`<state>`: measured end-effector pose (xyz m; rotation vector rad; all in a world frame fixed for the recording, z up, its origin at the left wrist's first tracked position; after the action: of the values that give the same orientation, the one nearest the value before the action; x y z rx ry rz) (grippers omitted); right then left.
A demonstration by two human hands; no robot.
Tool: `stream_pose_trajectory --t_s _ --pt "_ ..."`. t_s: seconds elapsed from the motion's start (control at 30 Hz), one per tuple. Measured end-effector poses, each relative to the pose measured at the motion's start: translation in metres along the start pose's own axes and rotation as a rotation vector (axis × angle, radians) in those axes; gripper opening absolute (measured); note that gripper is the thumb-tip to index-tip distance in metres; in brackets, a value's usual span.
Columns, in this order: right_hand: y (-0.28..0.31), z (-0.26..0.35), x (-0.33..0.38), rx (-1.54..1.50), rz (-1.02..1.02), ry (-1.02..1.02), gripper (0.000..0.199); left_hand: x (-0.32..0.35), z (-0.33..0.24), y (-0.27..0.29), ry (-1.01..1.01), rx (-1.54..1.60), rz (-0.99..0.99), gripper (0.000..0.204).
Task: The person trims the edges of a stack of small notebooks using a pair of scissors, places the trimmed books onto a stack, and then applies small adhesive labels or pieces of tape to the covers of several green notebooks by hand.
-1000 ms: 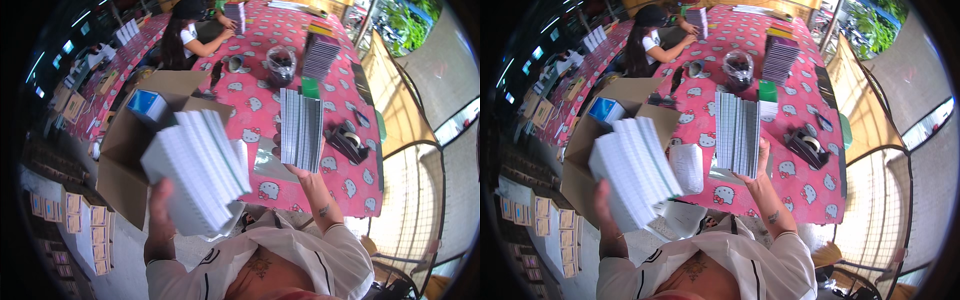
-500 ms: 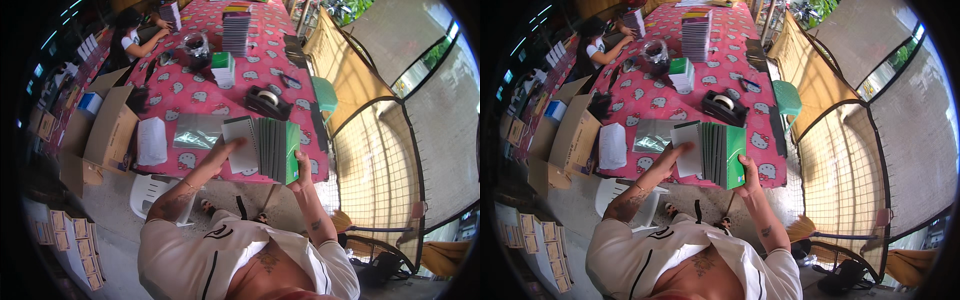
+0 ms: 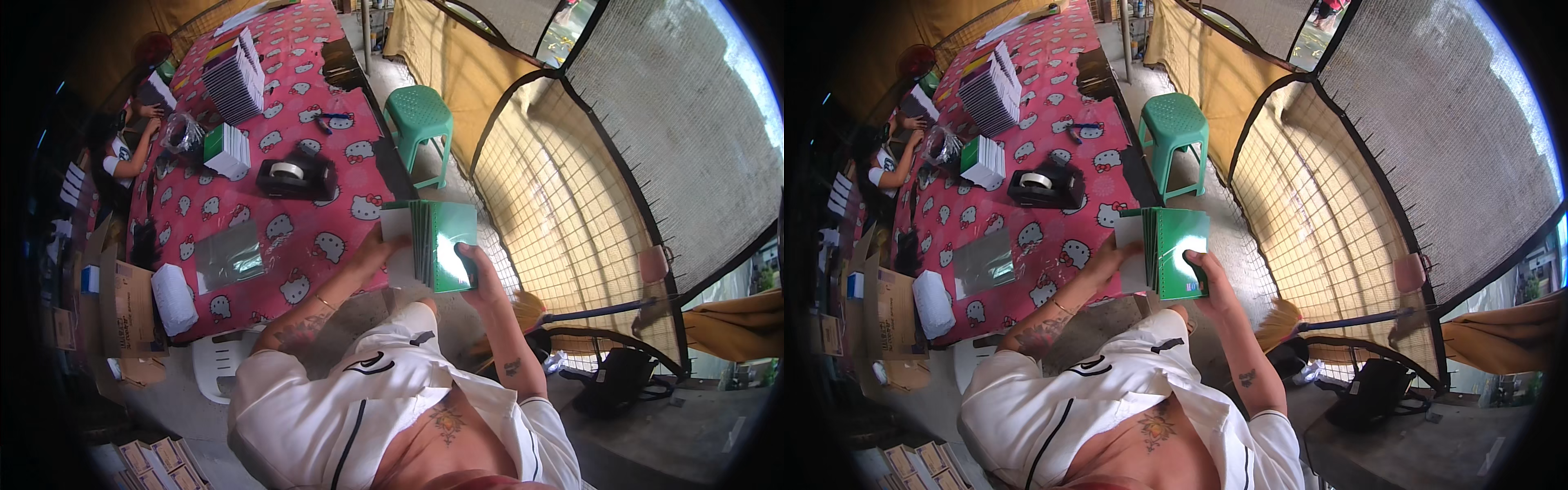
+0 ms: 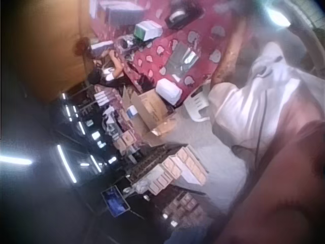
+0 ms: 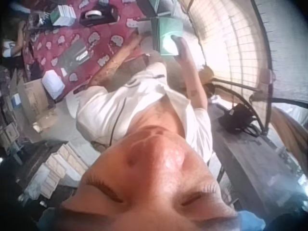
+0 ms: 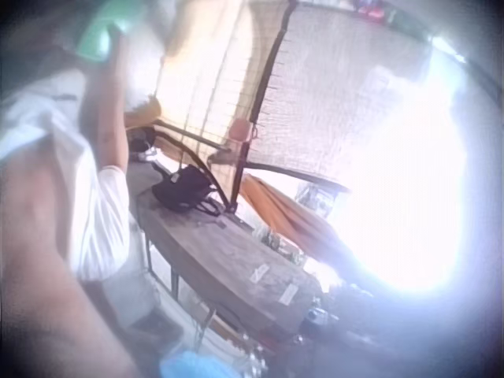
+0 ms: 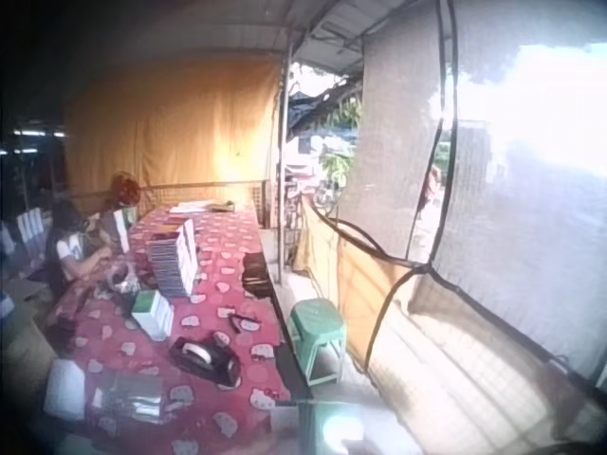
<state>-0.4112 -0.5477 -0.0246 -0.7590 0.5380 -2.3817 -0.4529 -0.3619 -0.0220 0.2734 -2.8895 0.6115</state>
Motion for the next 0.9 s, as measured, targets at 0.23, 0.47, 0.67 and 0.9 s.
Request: stream_pose_trajectory --t_s 0.23,0.47,0.67,0.9 --pt "0.066 0.047 -0.057 -0.029 0.030 -0.057 0.045 -0.097 0.013 -0.033 0.076 0.001 -0.008 0.046" --pt "0.095 0.103 -0.156 -0.061 0.212 -0.173 0.049 -0.191 0.023 -0.017 0.095 0.045 -0.195 0.050" --pt "0.067 0.117 -0.239 -0.081 0.382 -0.344 0.051 -0.210 -0.024 0.006 -0.011 0.090 -0.367 0.053" --pt "0.009 0.122 -0.326 0.037 0.632 -0.502 0.055 -0.225 -0.042 0.064 -0.014 0.080 -0.587 0.043"
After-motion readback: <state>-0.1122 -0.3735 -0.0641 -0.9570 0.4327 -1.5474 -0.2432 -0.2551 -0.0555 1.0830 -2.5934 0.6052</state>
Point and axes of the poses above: each hand's wrist, its own x-axis away from the middle knuckle, its own y-axis out of the back of the hand, z = x × y, the point moved 7 cm from there along -x, towards the middle knuckle, and after that the axes turned 11 degrees about x, right-handed, at the moved point
